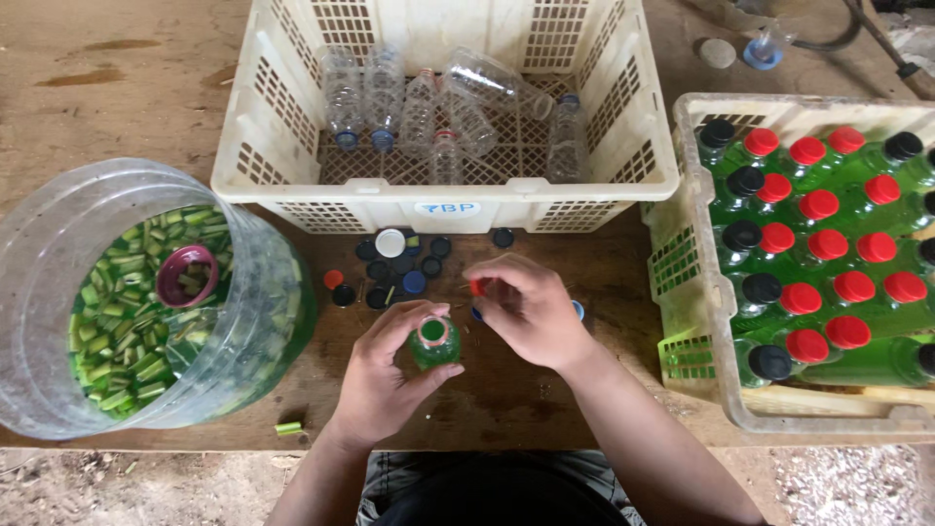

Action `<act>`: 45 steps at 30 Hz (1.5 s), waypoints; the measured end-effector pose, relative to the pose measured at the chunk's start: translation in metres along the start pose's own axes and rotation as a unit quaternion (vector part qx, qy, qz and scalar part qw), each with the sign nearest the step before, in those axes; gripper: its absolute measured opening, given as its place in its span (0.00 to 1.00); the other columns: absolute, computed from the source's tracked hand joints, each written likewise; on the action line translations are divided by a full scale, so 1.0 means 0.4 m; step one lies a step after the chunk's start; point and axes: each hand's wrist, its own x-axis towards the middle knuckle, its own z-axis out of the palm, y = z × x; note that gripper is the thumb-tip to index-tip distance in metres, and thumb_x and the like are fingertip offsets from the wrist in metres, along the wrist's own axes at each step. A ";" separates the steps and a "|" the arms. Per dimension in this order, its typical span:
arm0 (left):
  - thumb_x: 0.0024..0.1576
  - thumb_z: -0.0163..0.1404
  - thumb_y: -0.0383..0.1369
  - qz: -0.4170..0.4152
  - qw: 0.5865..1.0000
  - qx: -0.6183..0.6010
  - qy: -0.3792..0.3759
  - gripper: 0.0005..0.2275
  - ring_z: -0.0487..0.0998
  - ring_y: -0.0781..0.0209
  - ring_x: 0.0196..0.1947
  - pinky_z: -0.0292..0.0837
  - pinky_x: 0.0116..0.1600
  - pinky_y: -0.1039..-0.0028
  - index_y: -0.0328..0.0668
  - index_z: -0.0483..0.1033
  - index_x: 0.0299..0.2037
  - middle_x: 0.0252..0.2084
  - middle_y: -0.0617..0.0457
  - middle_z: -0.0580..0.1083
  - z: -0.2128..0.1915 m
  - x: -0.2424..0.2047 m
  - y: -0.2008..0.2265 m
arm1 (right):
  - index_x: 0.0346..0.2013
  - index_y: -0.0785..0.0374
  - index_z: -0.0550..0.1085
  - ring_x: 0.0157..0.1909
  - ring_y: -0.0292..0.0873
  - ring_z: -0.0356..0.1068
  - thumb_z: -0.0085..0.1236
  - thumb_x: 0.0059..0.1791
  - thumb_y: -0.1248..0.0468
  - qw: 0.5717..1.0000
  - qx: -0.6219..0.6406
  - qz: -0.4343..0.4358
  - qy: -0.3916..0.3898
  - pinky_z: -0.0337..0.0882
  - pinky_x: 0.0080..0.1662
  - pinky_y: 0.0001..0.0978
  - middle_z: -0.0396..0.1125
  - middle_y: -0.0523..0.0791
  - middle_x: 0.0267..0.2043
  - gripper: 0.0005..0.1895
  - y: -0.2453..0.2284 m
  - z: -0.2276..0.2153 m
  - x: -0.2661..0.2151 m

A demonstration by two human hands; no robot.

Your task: The person fills clear plastic bottles with chopped green vegetables and liquid using a funnel. They then screw caps onto the filled bottles and place them into a crate.

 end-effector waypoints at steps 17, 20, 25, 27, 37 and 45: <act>0.51 0.64 0.26 0.006 0.998 -0.043 -0.051 0.28 0.80 0.52 0.57 0.78 0.57 0.68 0.39 0.70 0.64 0.58 0.47 0.75 0.100 0.072 0.046 | 0.49 0.59 0.77 0.48 0.43 0.77 0.70 0.43 0.71 0.981 -0.122 -0.139 0.055 0.70 0.54 0.38 0.76 0.42 0.51 0.20 -0.122 -0.068 -0.084; 0.51 0.64 0.26 0.012 0.997 -0.039 -0.058 0.28 0.79 0.51 0.59 0.78 0.58 0.68 0.38 0.70 0.64 0.59 0.46 0.74 0.107 0.069 0.045 | 0.50 0.57 0.77 0.53 0.44 0.76 0.69 0.42 0.71 0.973 -0.148 -0.172 0.047 0.70 0.54 0.38 0.74 0.44 0.54 0.22 -0.113 -0.072 -0.089; 0.51 0.62 0.24 0.007 0.998 -0.022 -0.050 0.27 0.79 0.51 0.59 0.78 0.59 0.68 0.39 0.71 0.64 0.60 0.46 0.74 0.116 0.066 0.033 | 0.48 0.57 0.76 0.54 0.44 0.76 0.70 0.44 0.70 0.969 -0.165 -0.177 0.041 0.70 0.56 0.39 0.74 0.43 0.54 0.19 -0.111 -0.066 -0.092; 0.52 0.61 0.23 -0.005 0.998 -0.040 -0.058 0.28 0.78 0.50 0.61 0.77 0.60 0.67 0.38 0.69 0.65 0.61 0.46 0.73 0.119 0.065 0.025 | 0.48 0.58 0.76 0.53 0.45 0.75 0.71 0.43 0.70 0.967 -0.180 -0.174 0.043 0.70 0.57 0.42 0.75 0.43 0.53 0.20 -0.112 -0.060 -0.093; 0.53 0.63 0.26 0.048 0.993 -0.068 -0.085 0.35 0.75 0.48 0.63 0.74 0.64 0.64 0.40 0.60 0.71 0.62 0.43 0.71 0.143 0.051 -0.001 | 0.45 0.62 0.74 0.50 0.48 0.75 0.69 0.43 0.75 0.976 -0.125 -0.172 0.038 0.76 0.52 0.40 0.74 0.47 0.49 0.18 -0.134 -0.070 -0.097; 0.49 0.64 0.29 0.003 1.000 -0.008 0.008 0.25 0.84 0.44 0.45 0.80 0.47 0.64 0.37 0.68 0.56 0.47 0.43 0.78 0.201 0.040 -0.031 | 0.42 0.62 0.74 0.50 0.48 0.75 0.69 0.42 0.74 0.975 -0.147 -0.160 0.038 0.74 0.53 0.40 0.74 0.46 0.49 0.17 -0.135 -0.053 -0.100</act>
